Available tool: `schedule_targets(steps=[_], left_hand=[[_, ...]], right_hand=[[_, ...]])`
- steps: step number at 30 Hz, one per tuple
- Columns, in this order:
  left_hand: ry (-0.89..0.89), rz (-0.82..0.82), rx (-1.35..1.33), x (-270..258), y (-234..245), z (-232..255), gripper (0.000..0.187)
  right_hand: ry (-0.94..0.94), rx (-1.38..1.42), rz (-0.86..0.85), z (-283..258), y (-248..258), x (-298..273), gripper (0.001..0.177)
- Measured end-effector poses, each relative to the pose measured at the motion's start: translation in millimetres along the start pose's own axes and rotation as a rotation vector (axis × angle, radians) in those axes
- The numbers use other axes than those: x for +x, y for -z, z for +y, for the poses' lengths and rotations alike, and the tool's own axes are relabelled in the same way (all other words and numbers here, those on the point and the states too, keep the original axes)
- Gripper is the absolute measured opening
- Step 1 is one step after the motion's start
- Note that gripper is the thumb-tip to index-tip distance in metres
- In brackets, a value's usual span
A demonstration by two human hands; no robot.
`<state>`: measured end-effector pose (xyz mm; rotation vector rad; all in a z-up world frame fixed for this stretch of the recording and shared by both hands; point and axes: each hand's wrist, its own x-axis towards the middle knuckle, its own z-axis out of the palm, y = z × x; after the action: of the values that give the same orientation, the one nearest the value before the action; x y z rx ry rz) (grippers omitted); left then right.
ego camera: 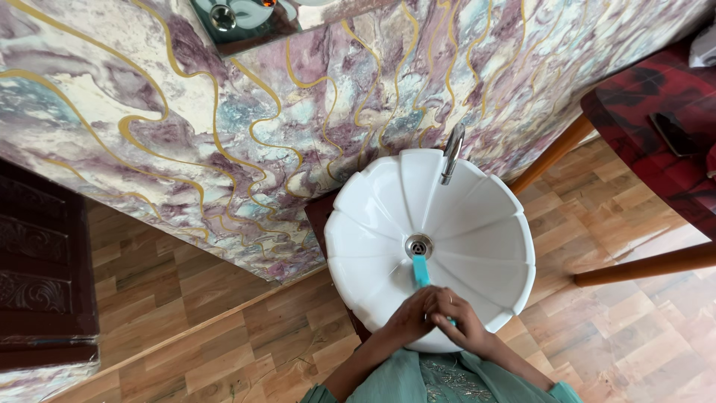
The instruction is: The person cleans the interior and edges of a petal-shaped sink using a blue handheld brush.
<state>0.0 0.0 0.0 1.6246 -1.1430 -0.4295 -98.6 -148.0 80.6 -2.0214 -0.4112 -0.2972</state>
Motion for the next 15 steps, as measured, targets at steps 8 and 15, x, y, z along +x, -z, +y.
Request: schedule_targets(steps=[8, 15], left_hand=[[0.002, -0.019, 0.481, 27.8, 7.5, -25.1, 0.032], [-0.064, -0.196, 0.487, 10.4, -12.7, -40.0, 0.031]], right_hand=[[0.100, -0.330, 0.078, 6.9, 3.1, 29.8, 0.016], [0.178, -0.329, 0.017, -2.7, 10.4, 34.7, 0.047]])
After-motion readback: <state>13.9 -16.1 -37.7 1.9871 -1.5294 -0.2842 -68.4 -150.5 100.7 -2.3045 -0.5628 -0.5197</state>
